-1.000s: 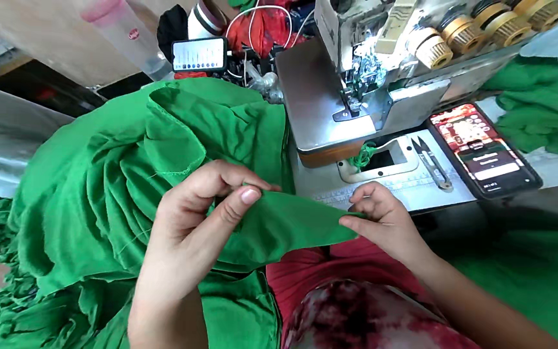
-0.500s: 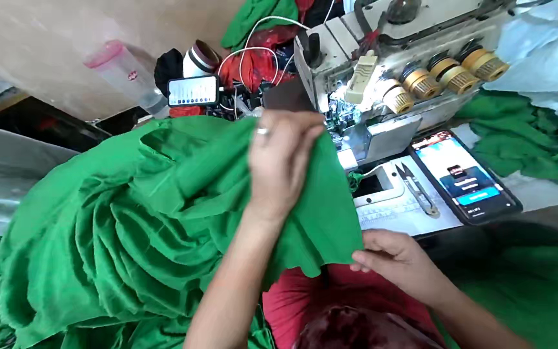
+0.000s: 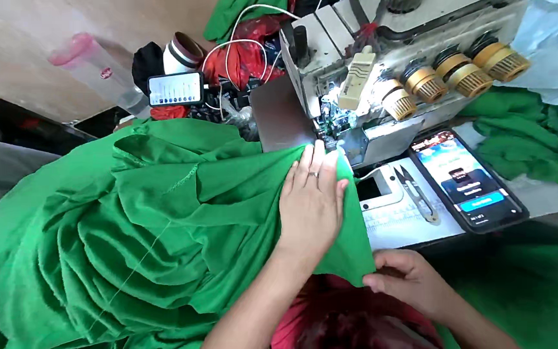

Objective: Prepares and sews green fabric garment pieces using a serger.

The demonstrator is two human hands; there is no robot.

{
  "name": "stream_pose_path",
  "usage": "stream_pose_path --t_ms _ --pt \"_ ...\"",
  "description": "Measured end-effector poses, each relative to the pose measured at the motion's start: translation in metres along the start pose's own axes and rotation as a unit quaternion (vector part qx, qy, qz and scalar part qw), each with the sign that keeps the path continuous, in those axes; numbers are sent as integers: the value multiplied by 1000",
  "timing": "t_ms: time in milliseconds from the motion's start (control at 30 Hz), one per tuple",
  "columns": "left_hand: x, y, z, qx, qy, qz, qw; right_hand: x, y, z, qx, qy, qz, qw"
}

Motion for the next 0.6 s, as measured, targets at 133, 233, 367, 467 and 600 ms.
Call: stream_pose_path --t_ms 133,233,367,467,600 --pt "-1 -6 12 5 38 -16 999 1 -9 13 -3 -13 12 1000" --pt "-8 2 12 15 84 -27 996 8 -16 23 33 -58 26 997" --pt "-19 17 -2 93 192 -76 974 4 -41 43 1 -55 -30 998" --pt "-17 14 5 123 209 -52 969 -3 -64 58 -58 -21 -59 996" --pt "-15 -5 29 96 217 -14 971 -12 -88 70 -141 73 -144 977"
Point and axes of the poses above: each hand's wrist, its own y-axis away from the middle knuckle, its own x-axis out of the palm, z = x × y, the point moved 4 cm from there along -y, towards the middle knuckle, and after that the axes turned 15 degrees about x, right-handed, at the moved point
